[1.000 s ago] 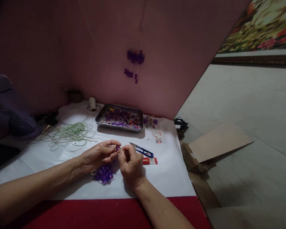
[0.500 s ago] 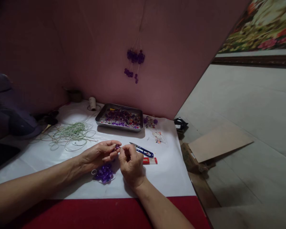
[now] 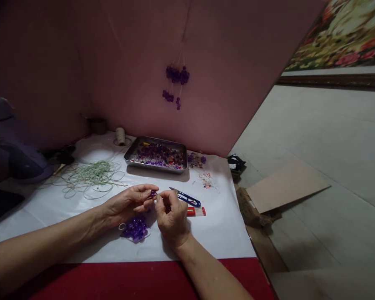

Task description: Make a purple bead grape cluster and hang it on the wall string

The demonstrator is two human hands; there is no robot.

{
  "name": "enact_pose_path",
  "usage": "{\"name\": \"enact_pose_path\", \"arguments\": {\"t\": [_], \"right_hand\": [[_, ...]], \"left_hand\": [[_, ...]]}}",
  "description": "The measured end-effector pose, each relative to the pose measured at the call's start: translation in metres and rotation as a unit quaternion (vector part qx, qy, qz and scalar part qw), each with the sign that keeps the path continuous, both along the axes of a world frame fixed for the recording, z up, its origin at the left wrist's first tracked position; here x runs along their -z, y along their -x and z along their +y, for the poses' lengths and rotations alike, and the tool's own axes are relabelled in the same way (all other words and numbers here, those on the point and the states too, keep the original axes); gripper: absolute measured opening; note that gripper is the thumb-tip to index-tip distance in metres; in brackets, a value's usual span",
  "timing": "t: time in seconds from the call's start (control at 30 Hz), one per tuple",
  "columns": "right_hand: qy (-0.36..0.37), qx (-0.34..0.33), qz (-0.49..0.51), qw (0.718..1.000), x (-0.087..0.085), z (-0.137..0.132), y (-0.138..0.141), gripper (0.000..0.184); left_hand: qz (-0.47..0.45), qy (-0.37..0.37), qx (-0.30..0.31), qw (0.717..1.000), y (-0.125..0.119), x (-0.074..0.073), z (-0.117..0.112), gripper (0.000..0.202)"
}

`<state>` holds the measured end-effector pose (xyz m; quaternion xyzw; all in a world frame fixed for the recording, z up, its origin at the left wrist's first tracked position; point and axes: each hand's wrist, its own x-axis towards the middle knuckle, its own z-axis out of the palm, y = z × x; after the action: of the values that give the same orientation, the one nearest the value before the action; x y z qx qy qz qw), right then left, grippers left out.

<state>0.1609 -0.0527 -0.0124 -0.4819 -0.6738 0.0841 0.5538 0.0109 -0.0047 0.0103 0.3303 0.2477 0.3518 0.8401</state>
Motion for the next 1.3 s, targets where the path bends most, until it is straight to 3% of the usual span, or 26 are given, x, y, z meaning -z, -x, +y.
{"name": "enact_pose_path", "arguments": {"t": [0.23, 1.3], "right_hand": [[0.01, -0.001, -0.019, 1.0, 0.0032, 0.0001, -0.0007, 0.01], [0.014, -0.004, -0.017, 1.0, 0.0046, 0.0011, 0.0002, 0.009]], "left_hand": [[0.0, -0.012, 0.012, 1.0, 0.0011, 0.0053, 0.0018, 0.024], [0.008, -0.024, 0.007, 1.0, -0.0001, 0.0042, -0.0006, 0.027]]}}
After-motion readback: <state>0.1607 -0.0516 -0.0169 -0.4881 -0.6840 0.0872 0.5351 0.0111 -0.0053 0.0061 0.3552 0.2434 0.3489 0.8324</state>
